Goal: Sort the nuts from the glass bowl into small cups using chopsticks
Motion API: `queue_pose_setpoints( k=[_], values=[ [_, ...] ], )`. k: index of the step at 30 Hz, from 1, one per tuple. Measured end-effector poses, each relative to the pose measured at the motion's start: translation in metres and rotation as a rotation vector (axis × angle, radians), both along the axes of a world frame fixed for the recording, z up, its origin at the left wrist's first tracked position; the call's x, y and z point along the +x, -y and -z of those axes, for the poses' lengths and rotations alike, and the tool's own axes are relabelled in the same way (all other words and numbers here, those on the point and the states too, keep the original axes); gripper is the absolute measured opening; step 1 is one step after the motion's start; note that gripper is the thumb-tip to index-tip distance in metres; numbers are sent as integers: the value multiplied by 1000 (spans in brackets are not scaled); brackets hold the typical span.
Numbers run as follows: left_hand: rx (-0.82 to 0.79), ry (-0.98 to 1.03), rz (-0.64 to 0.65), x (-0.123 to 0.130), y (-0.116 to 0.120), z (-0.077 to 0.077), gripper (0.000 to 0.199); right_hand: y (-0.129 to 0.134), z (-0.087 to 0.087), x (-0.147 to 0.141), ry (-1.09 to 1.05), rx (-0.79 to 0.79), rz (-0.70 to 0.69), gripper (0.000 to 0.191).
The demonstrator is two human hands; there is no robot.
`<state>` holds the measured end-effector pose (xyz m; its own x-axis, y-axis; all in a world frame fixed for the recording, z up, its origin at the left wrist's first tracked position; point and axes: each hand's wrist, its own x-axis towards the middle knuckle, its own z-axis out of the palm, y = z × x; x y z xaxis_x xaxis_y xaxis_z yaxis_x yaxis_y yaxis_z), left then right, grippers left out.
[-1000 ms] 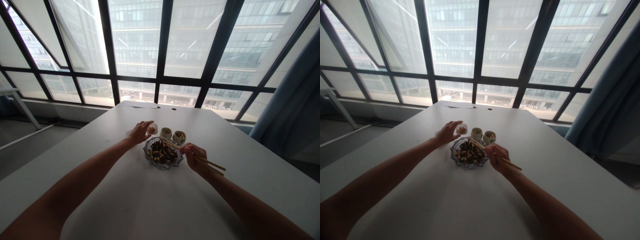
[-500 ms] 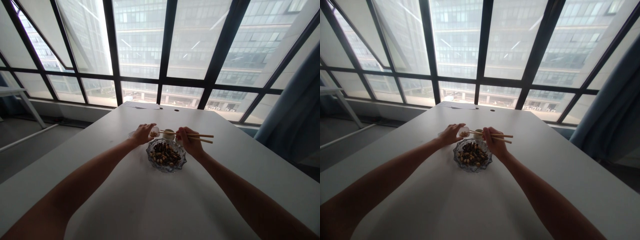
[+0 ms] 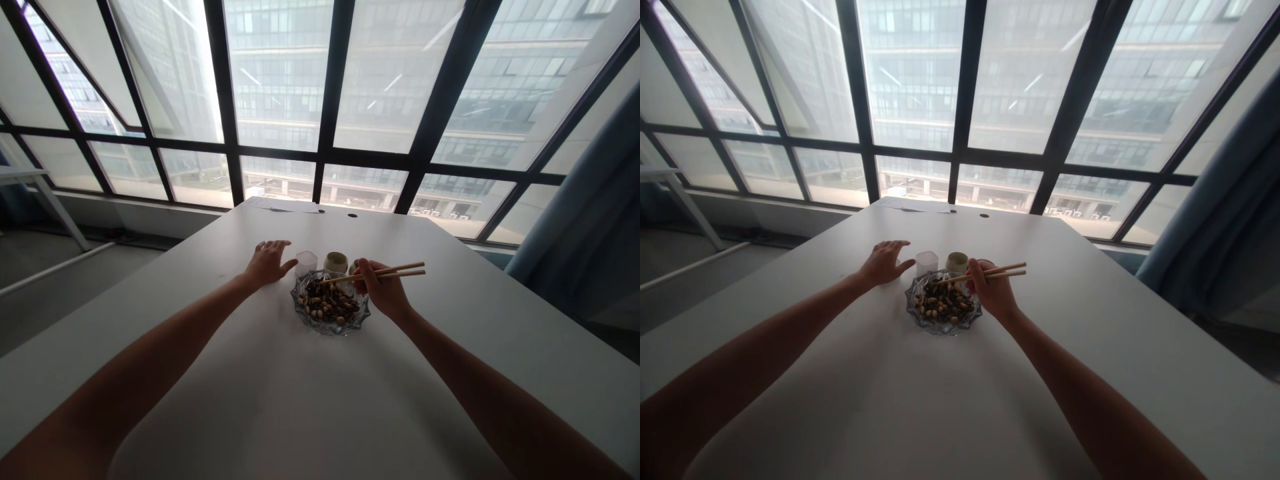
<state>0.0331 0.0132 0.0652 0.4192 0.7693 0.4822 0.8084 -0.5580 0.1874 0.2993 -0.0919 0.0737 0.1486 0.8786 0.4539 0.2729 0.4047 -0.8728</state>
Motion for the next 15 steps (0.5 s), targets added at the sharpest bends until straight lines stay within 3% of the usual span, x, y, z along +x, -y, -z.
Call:
queue_pose_setpoints(
  k=[4, 10, 15],
  values=[
    [69, 153, -69, -26, 10, 20, 63, -1, 3, -4, -58, -35, -17, 57],
    [-69, 418, -157, -40, 9, 54, 87, 1, 6, -1, -85, 2, 42, 55],
    [-251, 494, -205, -41, 8, 58, 91, 1, 11, 3, -63, -5, 75, 57]
  ],
)
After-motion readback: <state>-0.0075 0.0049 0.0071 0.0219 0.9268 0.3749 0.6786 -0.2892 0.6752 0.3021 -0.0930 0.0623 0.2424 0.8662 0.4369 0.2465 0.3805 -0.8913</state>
